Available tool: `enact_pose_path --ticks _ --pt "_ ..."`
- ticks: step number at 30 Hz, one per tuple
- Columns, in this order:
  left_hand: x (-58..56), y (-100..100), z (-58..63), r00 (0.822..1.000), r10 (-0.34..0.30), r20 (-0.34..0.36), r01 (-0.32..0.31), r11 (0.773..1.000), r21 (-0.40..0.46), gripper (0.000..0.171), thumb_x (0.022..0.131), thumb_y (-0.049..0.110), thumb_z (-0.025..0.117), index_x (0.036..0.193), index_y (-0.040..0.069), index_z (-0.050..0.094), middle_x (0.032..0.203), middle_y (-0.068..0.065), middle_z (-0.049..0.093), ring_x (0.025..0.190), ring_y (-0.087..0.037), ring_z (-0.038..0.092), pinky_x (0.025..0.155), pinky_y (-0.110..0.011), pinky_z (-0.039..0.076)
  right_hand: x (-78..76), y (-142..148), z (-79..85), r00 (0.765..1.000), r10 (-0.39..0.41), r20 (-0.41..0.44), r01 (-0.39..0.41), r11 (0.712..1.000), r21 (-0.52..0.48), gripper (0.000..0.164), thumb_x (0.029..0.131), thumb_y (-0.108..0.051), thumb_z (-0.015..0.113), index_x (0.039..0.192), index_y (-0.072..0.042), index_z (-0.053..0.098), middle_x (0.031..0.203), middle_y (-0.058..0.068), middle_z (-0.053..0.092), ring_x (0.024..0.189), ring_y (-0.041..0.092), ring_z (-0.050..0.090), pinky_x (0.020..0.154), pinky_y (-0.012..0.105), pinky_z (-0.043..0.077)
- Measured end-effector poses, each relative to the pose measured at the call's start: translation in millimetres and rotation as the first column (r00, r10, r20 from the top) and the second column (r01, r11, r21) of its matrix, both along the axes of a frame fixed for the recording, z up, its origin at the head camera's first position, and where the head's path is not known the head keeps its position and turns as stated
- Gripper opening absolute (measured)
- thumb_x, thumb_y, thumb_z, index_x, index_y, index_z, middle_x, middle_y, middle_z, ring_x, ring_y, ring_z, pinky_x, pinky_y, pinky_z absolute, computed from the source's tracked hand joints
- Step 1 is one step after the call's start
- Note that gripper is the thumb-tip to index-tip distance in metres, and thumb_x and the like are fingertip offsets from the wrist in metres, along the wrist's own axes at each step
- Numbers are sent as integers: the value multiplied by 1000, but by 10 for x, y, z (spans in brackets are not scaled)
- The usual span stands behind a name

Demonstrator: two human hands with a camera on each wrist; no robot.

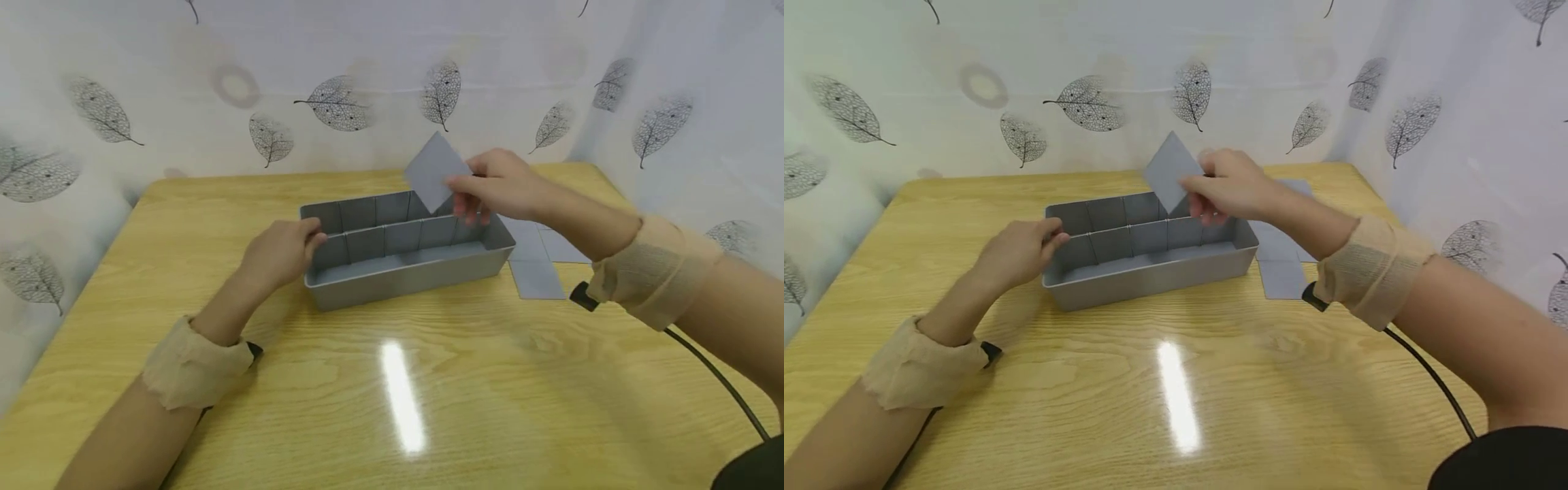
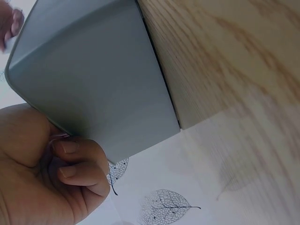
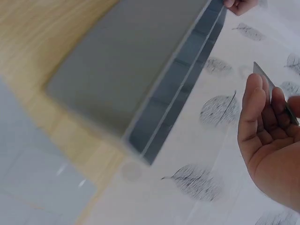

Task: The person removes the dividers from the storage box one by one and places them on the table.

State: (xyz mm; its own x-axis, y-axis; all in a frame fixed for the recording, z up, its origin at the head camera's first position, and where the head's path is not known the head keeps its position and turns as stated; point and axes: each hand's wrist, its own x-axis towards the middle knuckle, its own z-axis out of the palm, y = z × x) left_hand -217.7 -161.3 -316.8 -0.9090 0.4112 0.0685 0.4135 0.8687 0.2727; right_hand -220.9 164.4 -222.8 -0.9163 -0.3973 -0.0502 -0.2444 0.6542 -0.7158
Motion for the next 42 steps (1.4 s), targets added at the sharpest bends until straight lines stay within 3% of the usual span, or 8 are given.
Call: enact_pose_path --ticks 7,11,19,25,33,37,39,42 --pt "19 2 14 1000 14 17 -14 1000 -15 22 97 31 42 93 12 53 74 -4 55 65 -21 51 51 -36 40 280 673 -158 994 -108 14 109 974 -197 48 99 -35 35 81 6 51 65 9 53 54 21 47 46 29 41" --pt "26 30 34 1000 14 22 -13 1000 -22 23 97 32 42 96 12 54 76 -5 56 66 -22 52 51 -37 42 493 1042 -189 985 -171 35 175 960 -219 46 99 -34 36 79 5 47 61 4 46 49 18 36 44 34 28" --pt "24 -2 46 1000 9 -5 -9 1000 -23 24 97 32 42 99 11 55 78 -6 58 66 -23 53 50 -38 43 750 1639 -333 946 -285 153 290 957 -10 46 97 -36 40 87 7 51 71 11 48 58 20 41 47 34 36" --pt "19 10 38 1000 -1 7 1 1000 -21 23 97 31 42 96 12 54 76 -5 57 64 -21 51 50 -36 41 909 2020 -665 906 -279 317 249 959 134 44 99 -34 36 90 6 52 69 8 48 54 18 41 48 31 38" --pt "24 13 47 1000 -5 13 5 1000 -27 24 98 30 41 96 11 55 76 -5 57 64 -21 51 51 -36 41 984 2193 -930 837 -222 499 201 975 97 41 99 -31 35 81 4 48 62 3 42 49 13 38 42 34 29" --pt "25 10 48 1000 -1 14 1 1000 -29 24 98 31 41 94 11 54 75 -5 56 64 -21 51 50 -36 41 971 2208 -1004 796 -221 563 168 975 144 42 98 -35 37 72 -4 46 56 1 39 45 13 38 41 29 25" --pt "24 11 49 1000 -2 14 3 1000 -30 24 98 30 41 94 11 54 75 -5 56 64 -21 52 50 -36 41 969 2214 -1041 797 -249 550 167 966 196 43 97 -38 39 69 -7 47 52 -1 38 42 13 38 41 25 26" --pt "20 18 50 1000 -5 15 6 999 -32 24 98 31 41 95 10 54 77 -5 57 64 -21 52 51 -37 42 969 2237 -1098 834 -273 480 149 948 281 46 96 -42 39 67 -7 48 48 -3 37 39 13 37 38 24 27"
